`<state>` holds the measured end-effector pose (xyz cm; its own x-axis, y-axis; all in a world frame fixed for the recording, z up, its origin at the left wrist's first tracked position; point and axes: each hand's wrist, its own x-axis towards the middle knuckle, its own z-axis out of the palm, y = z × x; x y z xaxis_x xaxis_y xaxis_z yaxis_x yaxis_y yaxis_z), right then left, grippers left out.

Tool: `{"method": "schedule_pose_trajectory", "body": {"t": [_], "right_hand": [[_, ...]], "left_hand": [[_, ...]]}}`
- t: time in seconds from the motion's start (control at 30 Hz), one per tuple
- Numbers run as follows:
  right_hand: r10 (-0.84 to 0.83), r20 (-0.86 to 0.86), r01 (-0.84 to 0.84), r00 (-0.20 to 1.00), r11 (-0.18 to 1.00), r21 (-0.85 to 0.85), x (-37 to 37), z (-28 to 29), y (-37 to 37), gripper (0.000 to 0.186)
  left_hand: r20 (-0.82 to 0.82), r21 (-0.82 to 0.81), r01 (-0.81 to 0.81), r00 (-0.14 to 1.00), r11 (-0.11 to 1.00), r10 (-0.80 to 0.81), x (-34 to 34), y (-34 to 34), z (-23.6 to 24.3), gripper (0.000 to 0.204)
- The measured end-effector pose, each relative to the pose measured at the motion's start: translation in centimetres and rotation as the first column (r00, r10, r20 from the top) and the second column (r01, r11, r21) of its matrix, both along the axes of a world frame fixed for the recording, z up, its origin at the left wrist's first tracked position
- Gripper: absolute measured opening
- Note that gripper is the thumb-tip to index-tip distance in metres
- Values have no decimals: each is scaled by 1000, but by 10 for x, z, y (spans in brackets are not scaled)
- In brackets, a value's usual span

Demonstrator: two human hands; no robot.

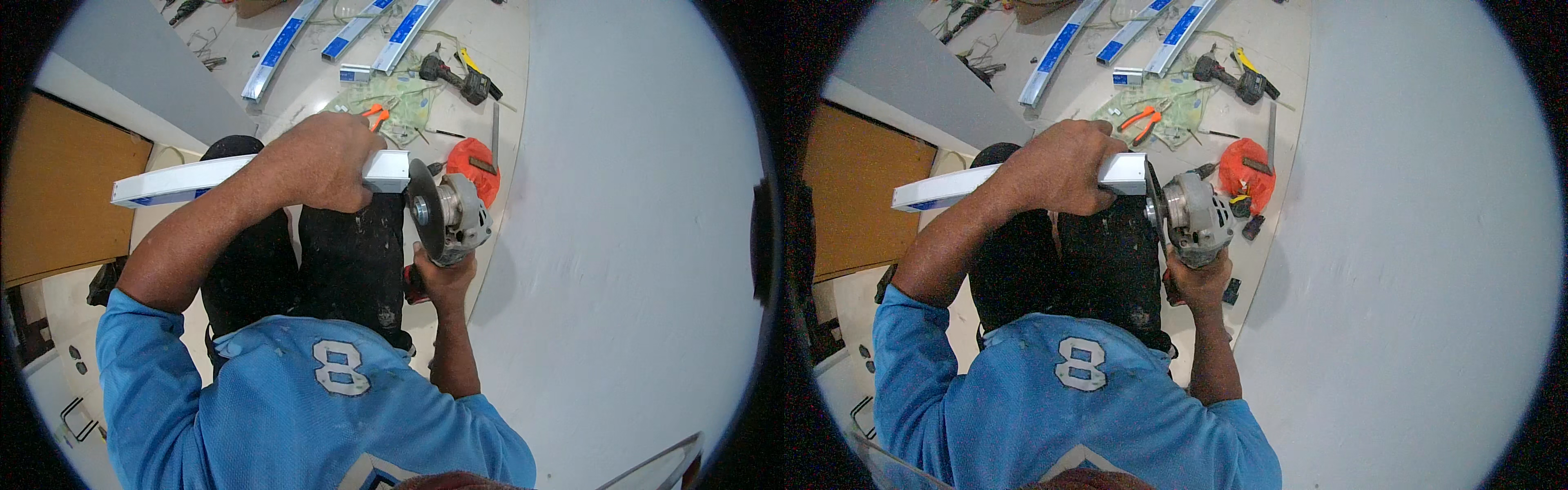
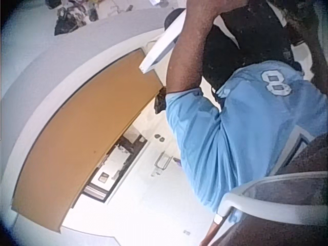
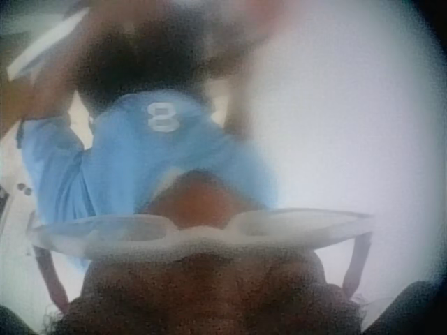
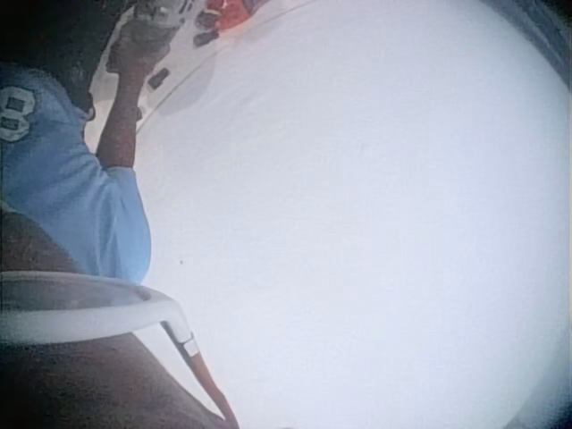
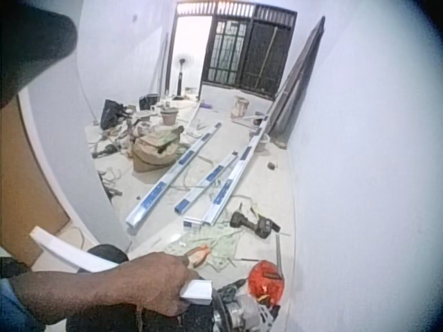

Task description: The person sits on the floor and uses a cordless drill to make holes in a white metal profile. They then switch to an angle grinder to cut and smooth the metal profile. The person handles the metal pieces and tools while working on the floor.

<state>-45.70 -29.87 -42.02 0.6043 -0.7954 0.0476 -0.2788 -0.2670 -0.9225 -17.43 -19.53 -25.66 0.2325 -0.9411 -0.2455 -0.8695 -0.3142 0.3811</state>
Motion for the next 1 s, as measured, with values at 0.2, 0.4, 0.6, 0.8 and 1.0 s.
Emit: {"method": "schedule_pose_trajectory", "body": {"t": [0.2,0.4,0.6,0.8,1.0], "right_hand": [[-2,-21,0,1000,995,-101,0,-1,1,59],[-35,9,36,999,999,-19,6,-10,0,56],[-17,8,18,1000,992,-125,11,-12,0,52],[-41,-66,25,997,972,-234,10,-24,-1,52],[-32,-1,31,999,987,-159,20,-9,2,50]], "left_hand": [[-3,22,17,1000,1000,-17,2,-1,0,46],[-33,49,12,999,999,-10,5,-3,5,47],[-35,31,10,999,999,-9,7,-2,0,47],[-44,8,14,999,1000,-14,7,-1,-2,46],[-27,1,21,999,1000,-21,8,0,0,46]]}}
